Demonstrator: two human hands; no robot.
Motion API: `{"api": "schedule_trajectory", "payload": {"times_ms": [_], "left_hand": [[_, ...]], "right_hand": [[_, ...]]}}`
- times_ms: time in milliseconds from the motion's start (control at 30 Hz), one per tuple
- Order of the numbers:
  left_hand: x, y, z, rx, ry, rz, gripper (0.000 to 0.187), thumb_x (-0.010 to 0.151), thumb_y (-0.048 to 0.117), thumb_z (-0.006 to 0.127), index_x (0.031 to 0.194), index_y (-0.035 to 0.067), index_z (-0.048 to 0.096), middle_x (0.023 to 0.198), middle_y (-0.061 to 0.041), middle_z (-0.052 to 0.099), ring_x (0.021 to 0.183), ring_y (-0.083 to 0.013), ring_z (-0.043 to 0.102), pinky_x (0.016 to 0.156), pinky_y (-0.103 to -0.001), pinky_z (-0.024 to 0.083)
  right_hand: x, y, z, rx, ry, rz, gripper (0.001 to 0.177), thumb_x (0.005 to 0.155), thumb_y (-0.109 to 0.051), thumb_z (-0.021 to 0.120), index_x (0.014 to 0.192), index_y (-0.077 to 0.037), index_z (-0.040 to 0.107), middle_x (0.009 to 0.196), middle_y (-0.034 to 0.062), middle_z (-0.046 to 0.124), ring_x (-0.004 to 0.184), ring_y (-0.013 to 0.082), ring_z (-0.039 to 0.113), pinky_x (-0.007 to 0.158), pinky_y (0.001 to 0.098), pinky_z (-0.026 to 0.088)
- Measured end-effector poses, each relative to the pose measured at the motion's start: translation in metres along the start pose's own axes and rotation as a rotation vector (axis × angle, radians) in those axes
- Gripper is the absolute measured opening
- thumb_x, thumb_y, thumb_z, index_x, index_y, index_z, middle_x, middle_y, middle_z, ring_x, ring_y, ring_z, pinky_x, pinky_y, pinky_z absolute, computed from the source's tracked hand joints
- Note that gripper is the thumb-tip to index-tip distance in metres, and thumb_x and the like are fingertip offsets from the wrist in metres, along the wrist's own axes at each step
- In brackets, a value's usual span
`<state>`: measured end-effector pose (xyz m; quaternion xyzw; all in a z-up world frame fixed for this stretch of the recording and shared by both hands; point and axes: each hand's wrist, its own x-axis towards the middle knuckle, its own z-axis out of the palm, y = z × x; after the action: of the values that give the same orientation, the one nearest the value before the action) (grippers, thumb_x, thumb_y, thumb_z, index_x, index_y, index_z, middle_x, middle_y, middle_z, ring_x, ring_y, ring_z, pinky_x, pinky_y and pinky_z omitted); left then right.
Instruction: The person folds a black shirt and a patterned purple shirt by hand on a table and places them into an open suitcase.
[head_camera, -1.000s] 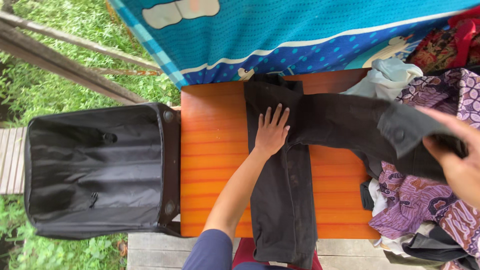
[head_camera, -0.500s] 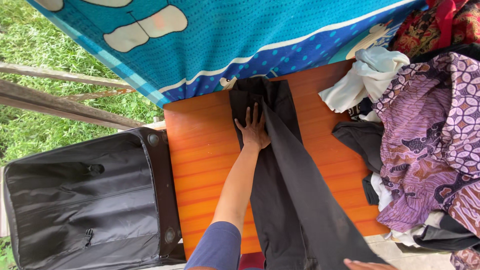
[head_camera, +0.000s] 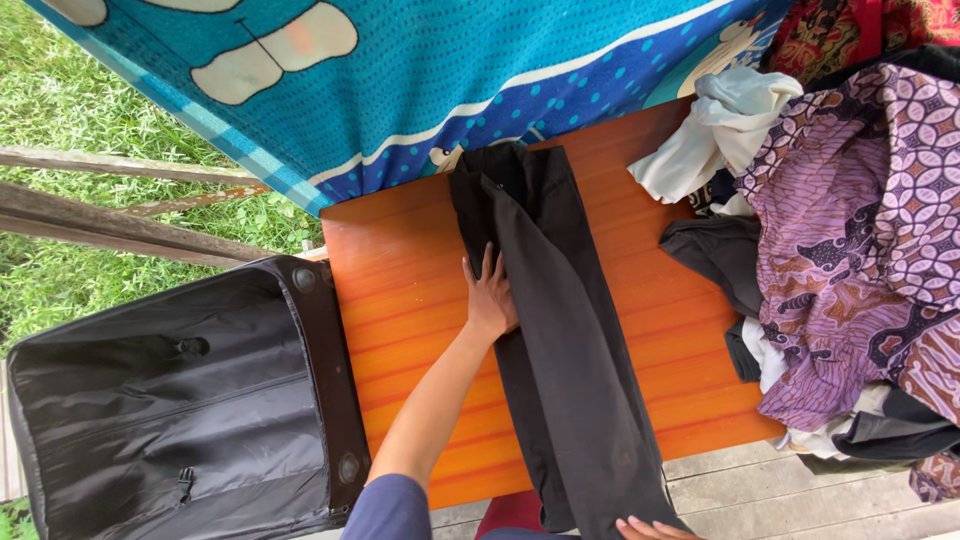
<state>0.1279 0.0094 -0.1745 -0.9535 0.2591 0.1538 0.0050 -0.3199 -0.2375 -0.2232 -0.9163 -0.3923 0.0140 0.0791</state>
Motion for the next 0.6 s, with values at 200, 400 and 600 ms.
{"api": "schedule_trajectory", "payload": {"times_ms": [200,400,600], "left_hand": [[0.028,-0.017,0.044,0.149,-0.043,0.057,0.068,0.101,0.045,0.046,0.161,0.015,0.033,0.166,-0.009,0.031,0.154,-0.0317,0.021,0.126,-0.067,-0.002],[0.025,-0.088,0.042,-0.014,0.101,0.262,0.06,0.1,0.029,0.05,0.155,0.007,0.044,0.158,-0.016,0.048,0.152,-0.0363,0.033,0.126,-0.054,0.015],[0.002,-0.083,-0.009,-1.459,0.21,-0.292,0.054,0.109,0.034,0.05,0.156,0.007,0.045,0.133,-0.017,0.067,0.132,-0.0291,0.059,0.116,-0.043,0.04]], "right_hand": [[0.018,-0.023,0.024,0.305,-0.292,0.033,0.049,0.112,-0.035,0.03,0.155,-0.02,0.045,0.155,0.0158,0.049,0.143,0.0278,0.048,0.103,0.0447,0.045],[0.038,-0.035,0.025,0.309,-0.255,0.115,0.05,0.107,-0.037,0.039,0.151,-0.015,0.047,0.146,0.0294,0.048,0.136,0.041,0.052,0.1,0.0458,0.049],[0.034,-0.047,0.024,0.565,-0.32,0.256,0.051,0.108,-0.039,0.036,0.153,-0.017,0.045,0.159,0.0209,0.045,0.144,0.035,0.048,0.107,0.0484,0.043]]}}
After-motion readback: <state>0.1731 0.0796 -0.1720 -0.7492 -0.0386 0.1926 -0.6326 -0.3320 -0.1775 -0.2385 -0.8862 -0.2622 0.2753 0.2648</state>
